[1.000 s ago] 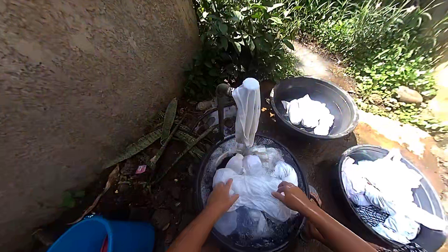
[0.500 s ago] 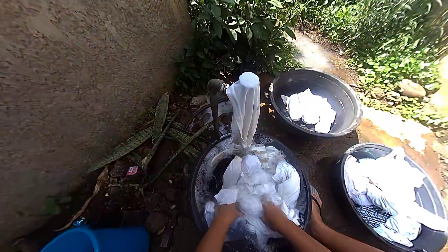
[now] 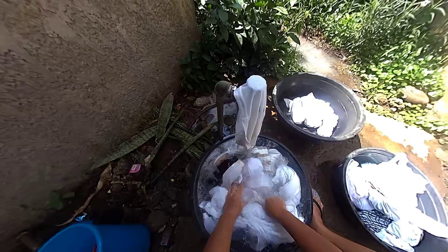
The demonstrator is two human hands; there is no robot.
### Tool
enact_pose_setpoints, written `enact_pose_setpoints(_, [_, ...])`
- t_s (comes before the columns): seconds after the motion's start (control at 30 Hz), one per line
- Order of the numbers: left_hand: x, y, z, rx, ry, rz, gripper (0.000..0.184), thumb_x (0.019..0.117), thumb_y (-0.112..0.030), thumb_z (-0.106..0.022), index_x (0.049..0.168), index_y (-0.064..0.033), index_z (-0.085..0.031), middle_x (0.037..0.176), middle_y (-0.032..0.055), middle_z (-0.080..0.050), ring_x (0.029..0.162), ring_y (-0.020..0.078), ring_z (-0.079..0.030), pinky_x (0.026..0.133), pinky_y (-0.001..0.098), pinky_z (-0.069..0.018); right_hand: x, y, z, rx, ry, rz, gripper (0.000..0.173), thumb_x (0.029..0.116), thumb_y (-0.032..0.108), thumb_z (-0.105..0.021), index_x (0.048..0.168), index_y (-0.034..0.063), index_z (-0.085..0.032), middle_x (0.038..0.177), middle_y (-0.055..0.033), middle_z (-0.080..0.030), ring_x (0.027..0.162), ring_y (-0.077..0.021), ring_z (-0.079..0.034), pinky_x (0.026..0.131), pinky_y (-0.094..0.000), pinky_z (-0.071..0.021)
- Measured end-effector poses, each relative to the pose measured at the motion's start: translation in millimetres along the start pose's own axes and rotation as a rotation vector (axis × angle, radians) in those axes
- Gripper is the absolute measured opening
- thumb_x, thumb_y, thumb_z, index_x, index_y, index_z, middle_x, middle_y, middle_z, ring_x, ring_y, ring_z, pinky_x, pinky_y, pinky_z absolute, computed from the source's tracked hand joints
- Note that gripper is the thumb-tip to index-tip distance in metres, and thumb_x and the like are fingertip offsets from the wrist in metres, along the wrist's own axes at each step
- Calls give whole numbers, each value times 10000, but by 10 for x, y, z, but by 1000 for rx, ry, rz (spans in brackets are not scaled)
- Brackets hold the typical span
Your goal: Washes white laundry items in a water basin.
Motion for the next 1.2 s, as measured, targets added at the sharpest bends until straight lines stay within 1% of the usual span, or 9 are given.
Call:
enact_pose_setpoints(0.1, [-92,48,-14,-10,68,98,799,867,-124,-759,1573,-95,-386,1633,265,-273,1523,434,-251,1218,544,-299,-251,92,530,281,-61,316,426,1059,349,-552,1220,-23,-683,1166,-252,-686,1134,-380,-643,1015,-593,-459])
enact_pose_setpoints(0.2, [-127,-15,199,-24,198,140,699,894,-248,-754,1501,-38,-480,1563,240,-419,1471,410,-368,1191,581,-325,-1178,175,1517,569,-336,701,223,908,246,-704,755,85,-688,678,63,-598,653,-8,-542,651,-263,-451])
enact_pose_setpoints(0.37, [-248,-244,1431,-386,116,-96,349,1036,-294,-604,1060,44,-687,976,188,-679,932,270,-641,896,491,-498,-2428,-121,2487,877,-680,1103,21,815,219,-785,812,199,-787,938,103,-673,938,-19,-609,823,-201,-520])
enact_pose_setpoints(0.5, [-365,-87,2133,-605,-235,-137,226,1003,-181,-619,1108,16,-656,1002,106,-664,927,134,-615,875,354,-511,-2296,-264,2504,558,-754,808,238,782,276,-820,940,112,-755,1069,17,-692,1021,-69,-637,905,-258,-543])
enact_pose_setpoints(0.6, [-254,5,1802,-556,-148,21,417,1087,-226,-491,1418,24,-538,1390,241,-587,1322,306,-550,1143,484,-391,-1458,-316,2044,267,-546,364,397,938,311,-749,1075,-57,-692,1103,-219,-681,1064,-351,-647,976,-564,-481])
enact_pose_setpoints(0.83, [27,-28,453,-317,-190,35,700,986,-124,-566,1619,-68,-270,1670,308,-100,1551,468,-128,1263,545,-150,-54,-179,798,216,-272,134,525,1093,384,-458,1578,189,-421,1575,-257,-396,1353,-433,-519,1103,-578,-439])
enact_pose_setpoints(0.97, [-48,45,149,-191,-308,93,763,978,-227,-614,1603,14,-248,1642,280,-258,1532,413,-260,1256,512,-208,155,-107,332,222,-212,57,670,1104,425,-385,1648,97,-174,1650,-303,-215,1452,-469,-394,1155,-591,-379])
enact_pose_setpoints(1.1, [45,163,-61,-4,115,226,727,994,-304,-633,1573,14,-329,1627,221,-336,1525,361,-296,1247,521,-234,240,-49,226,72,-58,89,570,1107,308,-416,1552,-45,-367,1619,-280,-325,1526,-448,-263,1227,-637,-206])
enact_pose_setpoints(1.2, [78,162,137,-10,450,176,536,1022,-370,-605,1386,23,-578,1424,262,-563,1370,413,-503,1139,614,-368,168,40,583,32,19,224,482,1096,289,-446,1418,-59,-534,1463,-305,-513,1415,-454,-440,1161,-651,-310])
Point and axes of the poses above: each hand's wrist, its own x-axis towards the middle knuckle, its own z-axis out of the back of the hand, y = z × x, the point moved 10 cm from there along x, towards the middle knuckle
